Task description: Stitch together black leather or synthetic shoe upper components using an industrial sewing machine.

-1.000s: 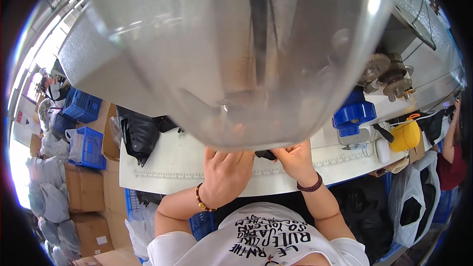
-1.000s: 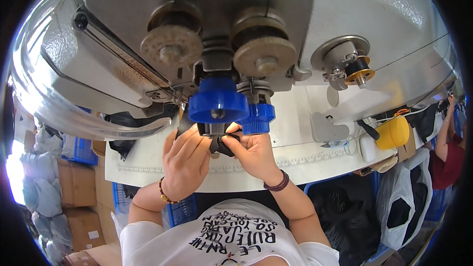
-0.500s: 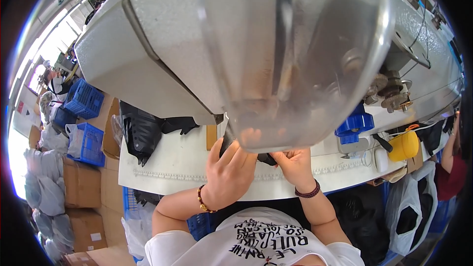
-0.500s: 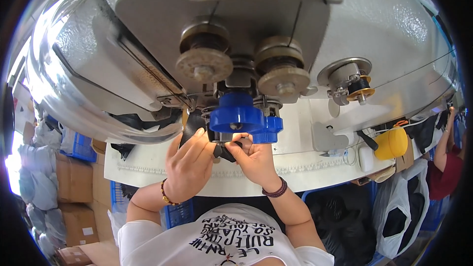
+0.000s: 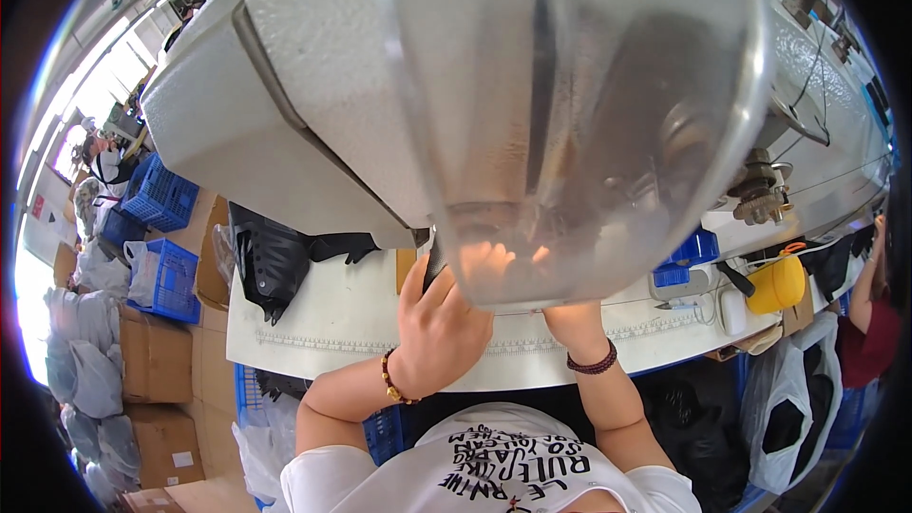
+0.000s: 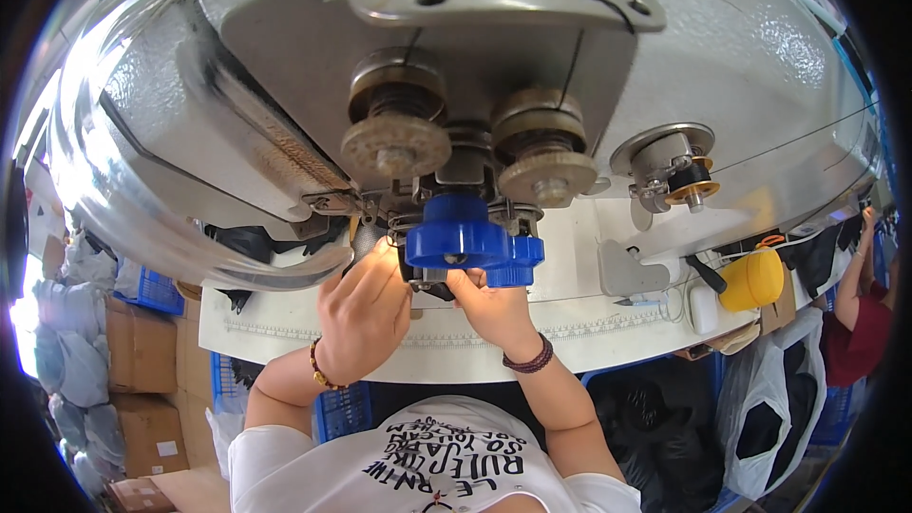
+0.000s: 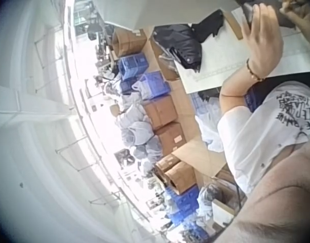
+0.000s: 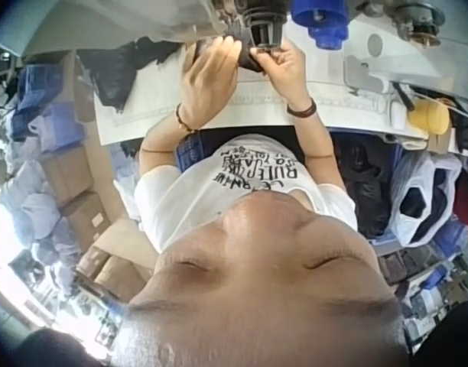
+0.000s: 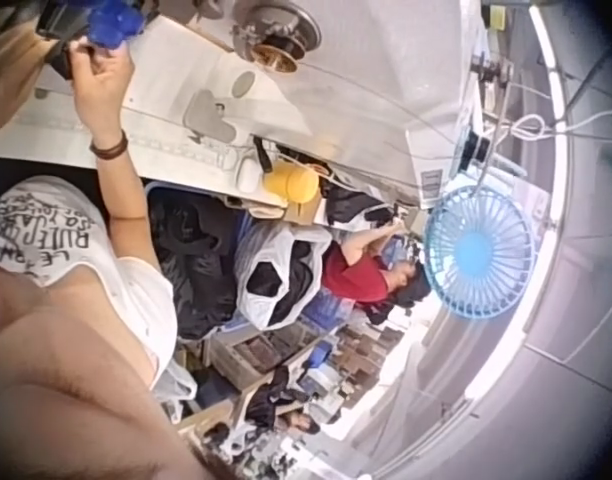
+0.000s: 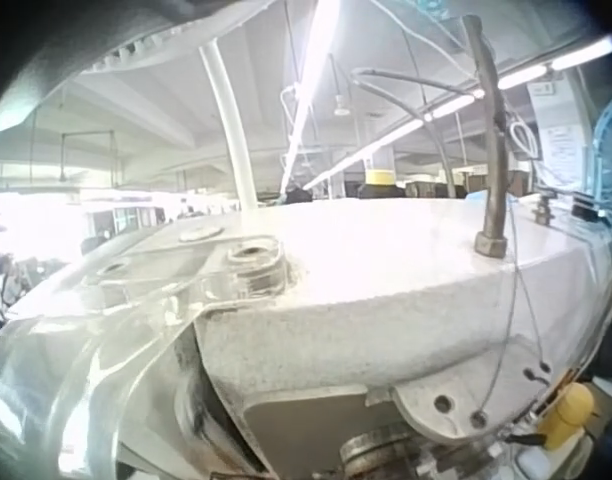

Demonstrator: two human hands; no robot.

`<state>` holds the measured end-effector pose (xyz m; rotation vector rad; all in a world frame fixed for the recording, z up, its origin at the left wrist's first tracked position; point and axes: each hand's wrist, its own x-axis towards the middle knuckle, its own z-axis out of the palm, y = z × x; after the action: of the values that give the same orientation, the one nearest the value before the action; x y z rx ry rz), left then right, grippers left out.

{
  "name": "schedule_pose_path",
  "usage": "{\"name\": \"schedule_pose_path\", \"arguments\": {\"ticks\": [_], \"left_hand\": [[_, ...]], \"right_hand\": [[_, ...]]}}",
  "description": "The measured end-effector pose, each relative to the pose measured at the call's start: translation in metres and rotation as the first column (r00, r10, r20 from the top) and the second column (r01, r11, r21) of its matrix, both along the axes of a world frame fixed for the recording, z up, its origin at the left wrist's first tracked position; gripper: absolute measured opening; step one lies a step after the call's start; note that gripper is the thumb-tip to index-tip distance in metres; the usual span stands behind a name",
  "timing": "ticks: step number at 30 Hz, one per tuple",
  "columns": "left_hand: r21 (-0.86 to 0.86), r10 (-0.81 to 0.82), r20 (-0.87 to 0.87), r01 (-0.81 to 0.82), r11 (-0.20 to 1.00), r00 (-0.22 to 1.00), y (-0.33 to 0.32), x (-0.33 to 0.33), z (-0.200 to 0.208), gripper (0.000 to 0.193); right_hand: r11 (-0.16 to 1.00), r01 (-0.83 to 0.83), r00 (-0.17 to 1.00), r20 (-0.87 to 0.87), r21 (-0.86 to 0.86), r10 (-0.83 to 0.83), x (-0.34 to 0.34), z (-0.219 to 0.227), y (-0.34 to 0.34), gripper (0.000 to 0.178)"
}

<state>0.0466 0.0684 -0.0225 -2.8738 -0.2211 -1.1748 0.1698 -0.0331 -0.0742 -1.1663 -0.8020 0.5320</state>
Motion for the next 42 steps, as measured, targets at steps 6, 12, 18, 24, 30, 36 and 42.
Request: {"name": "schedule_pose_path", "arguments": {"ticks": [6, 12, 18, 24, 30, 36, 42], "left_hand": [[-0.023, 0.004, -0.001, -0.004, 1.0, 1.0, 0.002, 0.004, 0.003, 0.019], [-0.064, 0.007, 0.02, -0.006, 0.998, 1.0, 0.002, 0.008, 0.003, 0.023], [-0.193, 0.035, -0.06, -0.046, 0.98, 0.998, 0.001, 0.007, 0.0, 0.021], [-0.126, 0.147, -0.077, -0.156, 0.98, 0.986, 0.006, 0.005, 0.001, 0.019], [-0.012, 0.142, -0.127, -0.145, 0.989, 0.982, 0.014, 0.004, 0.004, 0.015], [-0.074, 0.086, -0.16, -0.099, 0.992, 0.983, 0.021, 0.002, 0.008, 0.017], [0.065, 0.11, -0.196, -0.099, 0.993, 0.974, 0.021, 0.0, 0.009, 0.021]], "right_hand": [[0.996, 0.066, 0.976, 0.212, -0.051, -0.054, 0.008, -0.006, 0.004, 0.017], [0.995, 0.098, 0.951, 0.294, -0.008, -0.091, 0.013, -0.012, 0.008, 0.015], [0.991, 0.117, 0.977, 0.189, -0.061, -0.104, 0.008, -0.012, 0.011, 0.014], [0.994, 0.105, 0.989, 0.103, 0.013, -0.106, -0.001, -0.008, 0.015, 0.018], [0.997, 0.052, 0.998, -0.046, 0.055, -0.05, -0.007, -0.001, 0.016, 0.016], [0.995, -0.025, 0.995, -0.092, 0.097, 0.034, -0.011, 0.001, 0.017, 0.025], [0.989, 0.024, 0.985, -0.174, 0.144, 0.001, -0.026, -0.003, 0.024, 0.026]]}}
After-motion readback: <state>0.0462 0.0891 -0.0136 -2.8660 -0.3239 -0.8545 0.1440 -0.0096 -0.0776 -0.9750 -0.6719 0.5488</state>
